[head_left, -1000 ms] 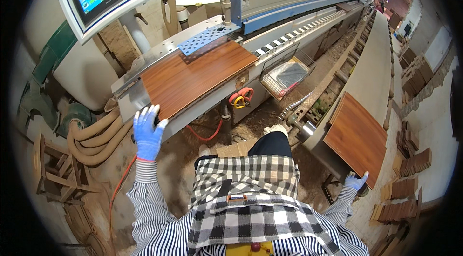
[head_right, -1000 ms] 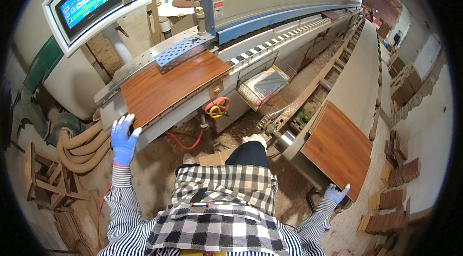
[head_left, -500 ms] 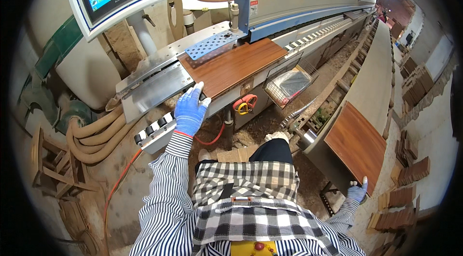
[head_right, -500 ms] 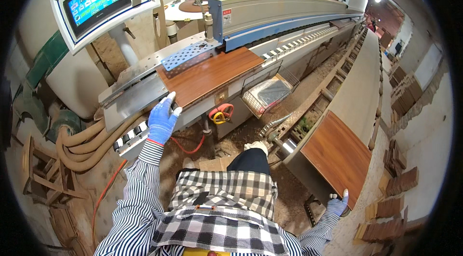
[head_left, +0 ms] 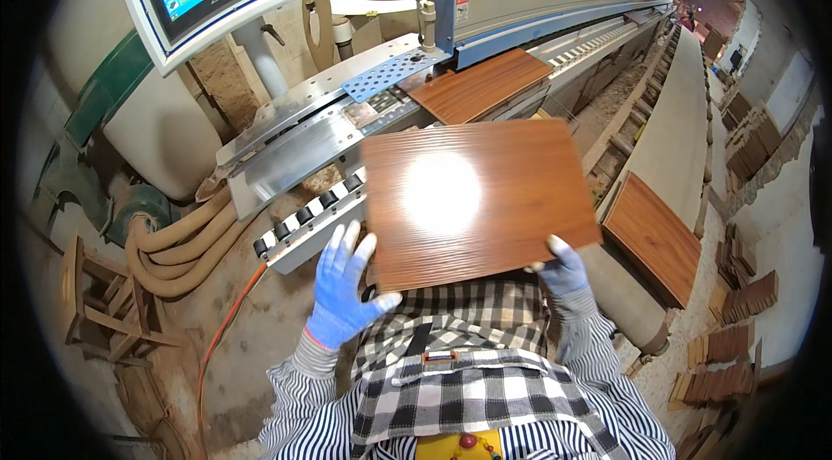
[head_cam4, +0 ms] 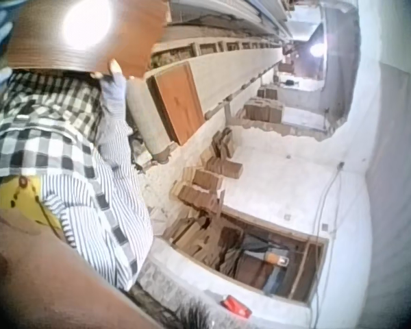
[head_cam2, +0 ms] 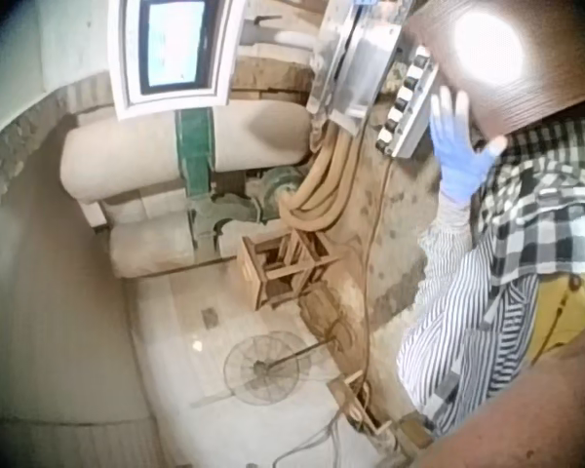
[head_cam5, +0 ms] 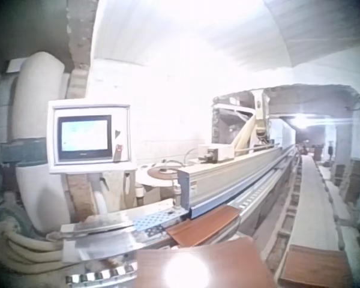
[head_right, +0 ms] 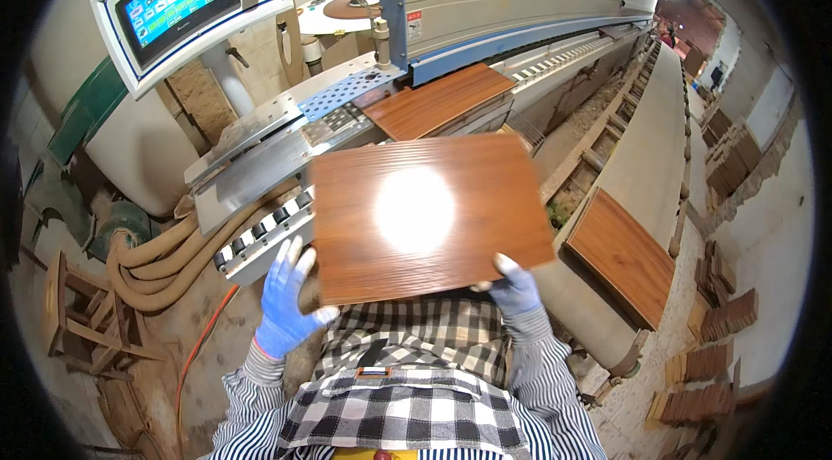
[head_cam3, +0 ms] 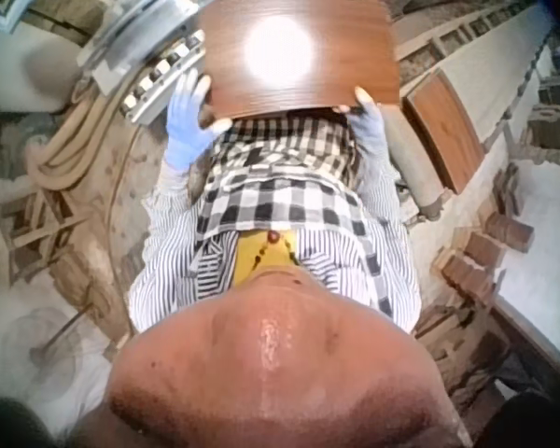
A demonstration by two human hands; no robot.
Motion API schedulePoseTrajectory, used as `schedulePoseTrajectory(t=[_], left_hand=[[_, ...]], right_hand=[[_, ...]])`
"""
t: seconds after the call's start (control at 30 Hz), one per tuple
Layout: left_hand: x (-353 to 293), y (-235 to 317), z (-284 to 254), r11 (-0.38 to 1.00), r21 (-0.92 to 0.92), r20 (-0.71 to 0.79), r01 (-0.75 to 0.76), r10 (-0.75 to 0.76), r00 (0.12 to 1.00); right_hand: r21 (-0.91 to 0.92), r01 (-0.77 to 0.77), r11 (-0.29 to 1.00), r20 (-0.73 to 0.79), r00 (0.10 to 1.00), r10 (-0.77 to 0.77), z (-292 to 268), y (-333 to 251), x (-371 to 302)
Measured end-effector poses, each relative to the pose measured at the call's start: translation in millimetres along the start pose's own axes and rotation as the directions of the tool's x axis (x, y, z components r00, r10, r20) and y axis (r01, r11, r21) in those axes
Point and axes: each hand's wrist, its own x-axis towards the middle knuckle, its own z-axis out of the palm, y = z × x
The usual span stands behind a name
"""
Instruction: The person operates a CNC woodworking machine, placing rectangular wooden panels onto the conveyor, adjusting the machine via a touchscreen interface, and stacking processed panels. The person wears blue gloves and a checkered apron while handling the wood pieces.
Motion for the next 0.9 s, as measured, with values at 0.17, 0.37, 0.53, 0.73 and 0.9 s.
schedulePoseTrajectory(t=[0.17,0.37,0.53,0.73,0.9], left_hand=[[-50,-22,-19,0.953,0.272,-0.039,0.133,-0.127,0.991],[-46,-65,-31,0.896,0.365,-0.197,0.254,-0.192,0.961],[-14,-103,-17,0.889,0.351,-0.266,0.295,-0.207,0.942],[11,-119,-14,0.888,0.297,-0.222,0.350,-0.292,0.930],[12,-119,-8,0.804,0.373,-0.252,0.464,-0.394,0.884]], right_hand=[[-0.018,-0.284,0.959,0.196,0.939,0.282,51,54,62],[0.169,-0.454,0.875,0.319,0.865,0.388,92,73,89],[-0.237,-0.261,0.936,0.153,0.941,0.301,44,49,74],[-0.978,-0.120,-0.172,-0.105,0.990,-0.096,-105,3,41],[-0.612,-0.297,-0.733,-0.115,0.950,-0.289,-177,-39,24]])
